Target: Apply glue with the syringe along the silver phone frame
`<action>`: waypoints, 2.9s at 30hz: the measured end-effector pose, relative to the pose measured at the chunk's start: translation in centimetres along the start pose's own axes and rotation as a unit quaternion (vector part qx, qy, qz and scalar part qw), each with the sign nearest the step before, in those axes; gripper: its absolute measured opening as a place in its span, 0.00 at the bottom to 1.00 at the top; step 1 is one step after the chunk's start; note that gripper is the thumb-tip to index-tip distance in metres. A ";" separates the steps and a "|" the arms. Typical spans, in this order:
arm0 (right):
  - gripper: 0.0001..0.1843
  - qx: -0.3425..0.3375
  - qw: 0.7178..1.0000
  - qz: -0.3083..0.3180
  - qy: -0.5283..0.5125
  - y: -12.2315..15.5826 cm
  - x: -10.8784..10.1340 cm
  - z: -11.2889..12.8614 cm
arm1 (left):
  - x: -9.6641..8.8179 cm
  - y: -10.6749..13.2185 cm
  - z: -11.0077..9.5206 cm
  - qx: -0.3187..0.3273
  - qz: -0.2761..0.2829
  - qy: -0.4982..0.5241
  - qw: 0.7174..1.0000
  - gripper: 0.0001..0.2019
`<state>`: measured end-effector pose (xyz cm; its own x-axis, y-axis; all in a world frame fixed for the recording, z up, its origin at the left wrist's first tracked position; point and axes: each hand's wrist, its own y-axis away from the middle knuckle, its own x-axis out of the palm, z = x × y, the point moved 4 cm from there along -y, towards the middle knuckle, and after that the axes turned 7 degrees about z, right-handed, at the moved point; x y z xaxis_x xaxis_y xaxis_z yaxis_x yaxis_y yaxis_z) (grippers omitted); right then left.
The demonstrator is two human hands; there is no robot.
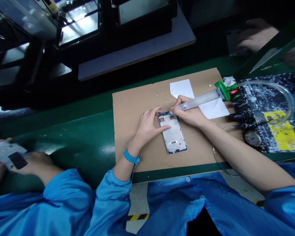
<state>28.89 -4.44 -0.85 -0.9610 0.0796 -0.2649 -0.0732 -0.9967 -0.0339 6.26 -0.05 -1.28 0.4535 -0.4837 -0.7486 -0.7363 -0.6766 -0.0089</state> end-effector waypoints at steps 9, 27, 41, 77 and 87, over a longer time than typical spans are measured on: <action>0.19 0.004 1.000 0.011 -0.002 -0.1 0.1 -0.1 | -0.1 0.1 0.0 -0.002 -0.002 -0.002 1.000 0.44; 0.17 0.014 1.000 0.006 0.000 0.1 0.1 0.0 | -0.2 0.3 -0.3 -0.008 0.000 -0.002 1.000 0.44; 0.19 0.023 1.000 0.012 -0.005 0.3 0.3 0.2 | -0.1 0.2 -0.3 -0.011 0.009 -0.012 1.000 0.44; 0.24 0.018 0.999 0.024 0.009 0.2 0.4 0.1 | -0.4 0.3 -0.6 -0.020 0.008 -0.005 1.000 0.44; 0.27 0.033 0.999 0.024 0.005 0.2 0.5 0.4 | -0.4 0.2 -0.4 -0.028 0.014 -0.001 1.000 0.45</action>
<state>28.33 -4.60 -0.62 -0.9609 0.0315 -0.2751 -0.0451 -0.9980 0.0434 6.12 -0.22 -0.68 0.4328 -0.5018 -0.7489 -0.7193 -0.6930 0.0485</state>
